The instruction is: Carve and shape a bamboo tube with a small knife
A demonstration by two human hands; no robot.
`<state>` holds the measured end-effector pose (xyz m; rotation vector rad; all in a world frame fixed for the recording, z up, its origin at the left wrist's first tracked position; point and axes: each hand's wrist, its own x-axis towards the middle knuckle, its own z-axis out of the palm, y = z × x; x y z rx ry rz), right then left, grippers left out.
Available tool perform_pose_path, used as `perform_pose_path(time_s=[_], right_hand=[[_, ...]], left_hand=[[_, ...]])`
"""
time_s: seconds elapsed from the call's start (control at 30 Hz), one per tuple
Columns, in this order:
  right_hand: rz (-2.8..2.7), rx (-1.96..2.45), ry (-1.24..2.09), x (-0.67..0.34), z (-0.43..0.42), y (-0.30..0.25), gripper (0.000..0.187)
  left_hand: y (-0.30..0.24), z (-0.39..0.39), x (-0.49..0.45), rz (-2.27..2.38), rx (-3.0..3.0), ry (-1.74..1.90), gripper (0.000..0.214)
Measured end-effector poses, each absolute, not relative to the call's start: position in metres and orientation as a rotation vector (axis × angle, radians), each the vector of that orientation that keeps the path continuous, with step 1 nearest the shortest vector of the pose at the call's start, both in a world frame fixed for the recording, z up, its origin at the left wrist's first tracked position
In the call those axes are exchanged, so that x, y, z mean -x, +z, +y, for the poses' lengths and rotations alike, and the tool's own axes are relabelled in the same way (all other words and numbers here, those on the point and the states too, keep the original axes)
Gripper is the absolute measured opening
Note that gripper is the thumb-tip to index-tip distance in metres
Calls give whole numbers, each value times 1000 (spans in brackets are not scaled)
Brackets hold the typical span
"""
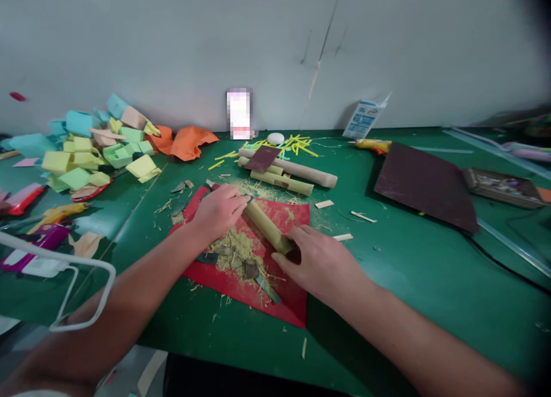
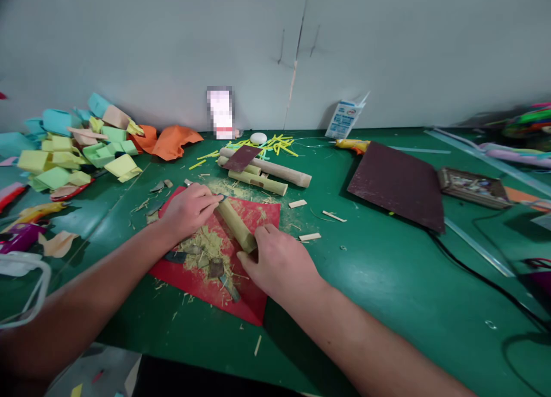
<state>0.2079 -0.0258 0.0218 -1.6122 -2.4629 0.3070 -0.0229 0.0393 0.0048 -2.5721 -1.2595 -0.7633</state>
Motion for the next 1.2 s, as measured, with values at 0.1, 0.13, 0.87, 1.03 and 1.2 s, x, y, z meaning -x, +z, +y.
perform_pose_path(time_s=[0.1, 0.13, 0.87, 1.03, 1.2], right_hand=[[-2458, 1617, 345, -209, -25, 22, 20], [-2451, 1627, 359, -209, -25, 22, 20], [-2399, 1703, 418, -209, -21, 19, 21], [-2387, 1713, 433, -209, -21, 19, 24], [-2387, 1730, 439, -208, -19, 19, 24]], left_hand=[[6, 27, 11, -1194, 2608, -774, 30], [6, 22, 6, -1141, 2652, -761, 31], [1, 12, -5, -997, 2752, -733, 29], [2, 9, -6, -1121, 2612, -793, 32], [3, 9, -6, -1047, 2737, -720, 32]])
